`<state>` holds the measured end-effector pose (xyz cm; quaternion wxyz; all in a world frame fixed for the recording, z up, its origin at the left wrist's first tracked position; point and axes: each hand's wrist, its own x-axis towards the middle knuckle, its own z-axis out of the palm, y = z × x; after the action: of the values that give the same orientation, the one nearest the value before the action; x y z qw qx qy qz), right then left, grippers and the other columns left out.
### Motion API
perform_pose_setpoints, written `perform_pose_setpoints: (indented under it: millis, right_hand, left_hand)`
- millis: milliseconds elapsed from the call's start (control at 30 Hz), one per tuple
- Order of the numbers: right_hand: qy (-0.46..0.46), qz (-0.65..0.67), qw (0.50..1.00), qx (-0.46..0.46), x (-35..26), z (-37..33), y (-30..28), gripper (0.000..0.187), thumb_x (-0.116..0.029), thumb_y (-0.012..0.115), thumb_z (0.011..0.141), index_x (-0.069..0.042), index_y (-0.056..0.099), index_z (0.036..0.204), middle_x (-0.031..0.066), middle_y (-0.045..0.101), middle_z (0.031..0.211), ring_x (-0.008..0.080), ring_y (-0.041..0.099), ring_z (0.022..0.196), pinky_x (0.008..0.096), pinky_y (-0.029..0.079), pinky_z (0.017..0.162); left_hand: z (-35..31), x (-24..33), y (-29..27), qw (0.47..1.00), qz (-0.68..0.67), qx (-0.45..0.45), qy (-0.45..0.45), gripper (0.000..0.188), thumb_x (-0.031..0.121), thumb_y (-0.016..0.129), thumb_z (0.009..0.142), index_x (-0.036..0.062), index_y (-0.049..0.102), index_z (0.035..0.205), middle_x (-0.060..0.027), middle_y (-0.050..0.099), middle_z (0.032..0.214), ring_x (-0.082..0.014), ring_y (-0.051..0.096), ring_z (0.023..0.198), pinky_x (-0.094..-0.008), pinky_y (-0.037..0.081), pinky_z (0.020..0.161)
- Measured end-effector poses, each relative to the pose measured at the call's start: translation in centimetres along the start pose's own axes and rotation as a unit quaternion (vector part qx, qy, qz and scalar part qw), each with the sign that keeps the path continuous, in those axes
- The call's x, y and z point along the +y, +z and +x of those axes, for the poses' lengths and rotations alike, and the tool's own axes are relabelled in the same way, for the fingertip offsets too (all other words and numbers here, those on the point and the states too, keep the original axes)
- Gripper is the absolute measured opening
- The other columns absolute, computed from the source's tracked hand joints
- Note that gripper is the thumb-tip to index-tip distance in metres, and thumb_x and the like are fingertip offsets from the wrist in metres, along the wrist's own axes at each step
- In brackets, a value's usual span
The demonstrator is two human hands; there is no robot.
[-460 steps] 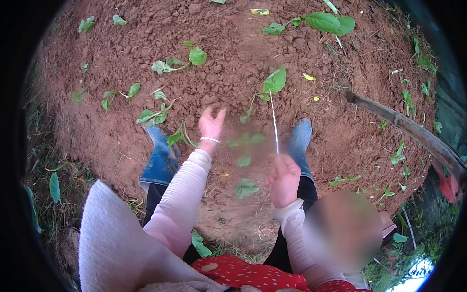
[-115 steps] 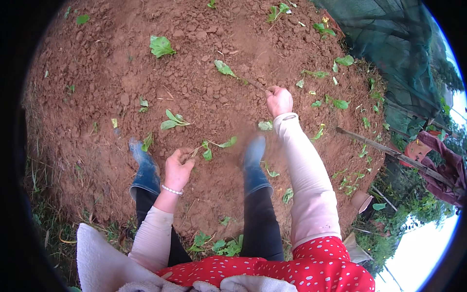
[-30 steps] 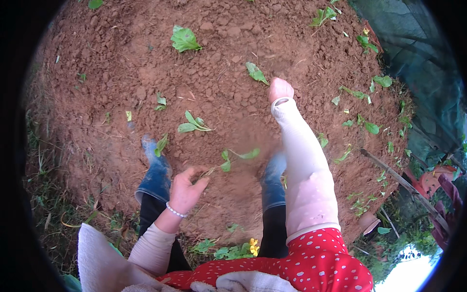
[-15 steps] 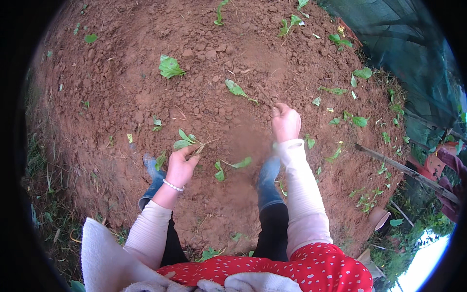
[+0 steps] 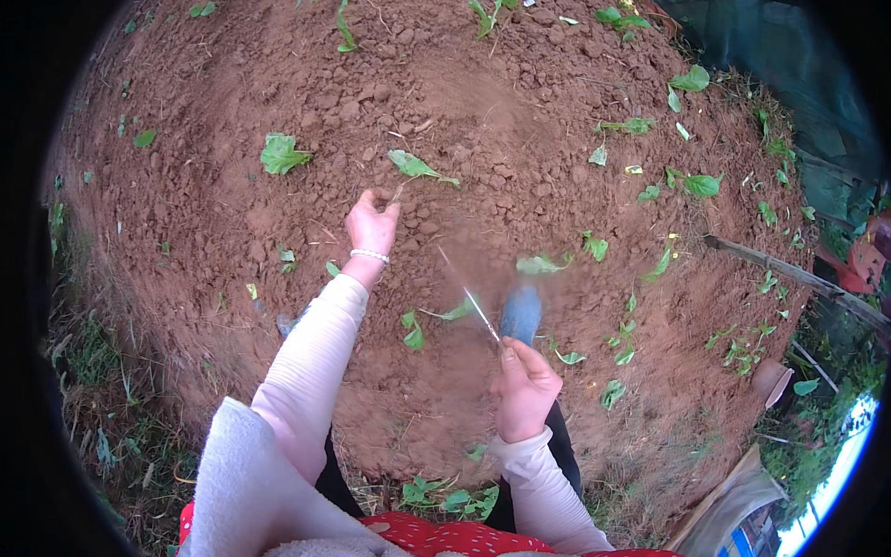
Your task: The person walks along a garden bed and repeatedly pulls small weeds from the soil by hand, placing them into a nearby bucket. The person uses a thin stick to loosen soil around some plants before removing the weeds.
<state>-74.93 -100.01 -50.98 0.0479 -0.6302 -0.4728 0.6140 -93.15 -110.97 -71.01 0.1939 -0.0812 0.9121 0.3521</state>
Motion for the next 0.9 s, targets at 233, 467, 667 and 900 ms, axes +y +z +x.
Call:
perform_pose_setpoints:
  millis: [233, 467, 667, 900]
  right_hand:
    - [0.027, 0.066, 0.997, -0.025, -1.2, 3.0, -2.9, 0.015, -0.001, 0.055, 0.079, 0.005, 0.059, 0.092, -0.0001, 0.052, 0.058, 0.0042, 0.04, 0.042, 0.0196, 0.037, 0.041]
    - [0.047, 0.065, 0.995, -0.054, -1.7, 3.6, -3.9, 0.016, -0.002, 0.054, 0.08, 0.006, 0.058, 0.092, -0.0018, 0.045, 0.053, 0.0034, 0.034, 0.04, 0.0215, 0.037, 0.041]
    - [0.072, 0.063, 0.993, -0.069, -2.4, 3.8, -4.7, 0.016, -0.001, 0.054, 0.079, 0.006, 0.058, 0.093, -0.0005, 0.048, 0.055, 0.005, 0.039, 0.043, 0.02, 0.035, 0.042]
    - [0.056, 0.021, 0.995, -0.08, -2.7, 3.8, -5.1, 0.016, -0.002, 0.053, 0.08, 0.008, 0.057, 0.091, -0.0003, 0.044, 0.05, 0.0047, 0.034, 0.038, 0.0231, 0.038, 0.041]
  left_hand:
    - [4.6, 1.7, 6.1, 0.991, 0.128, -0.01, 0.049, 0.015, 0.016, 0.061, 0.069, 0.0076, 0.06, 0.081, -0.0148, 0.061, 0.073, -0.031, 0.059, 0.073, -0.0391, 0.046, 0.067]
    - [6.2, 3.6, 8.4, 0.96, 0.268, -0.035, 0.076, 0.015, 0.018, 0.058, 0.07, 0.0065, 0.058, 0.08, -0.0144, 0.062, 0.076, -0.0307, 0.06, 0.075, -0.0398, 0.046, 0.067]
    - [6.4, 4.6, 10.1, 0.949, 0.306, -0.046, 0.057, 0.017, 0.018, 0.057, 0.07, 0.007, 0.058, 0.082, -0.0133, 0.062, 0.081, -0.0293, 0.06, 0.078, -0.0389, 0.046, 0.068]
    - [8.1, 3.6, 10.4, 0.925, 0.367, -0.048, 0.083, 0.014, 0.015, 0.052, 0.07, 0.0074, 0.058, 0.08, -0.0134, 0.062, 0.079, -0.0296, 0.06, 0.076, -0.0397, 0.047, 0.067]
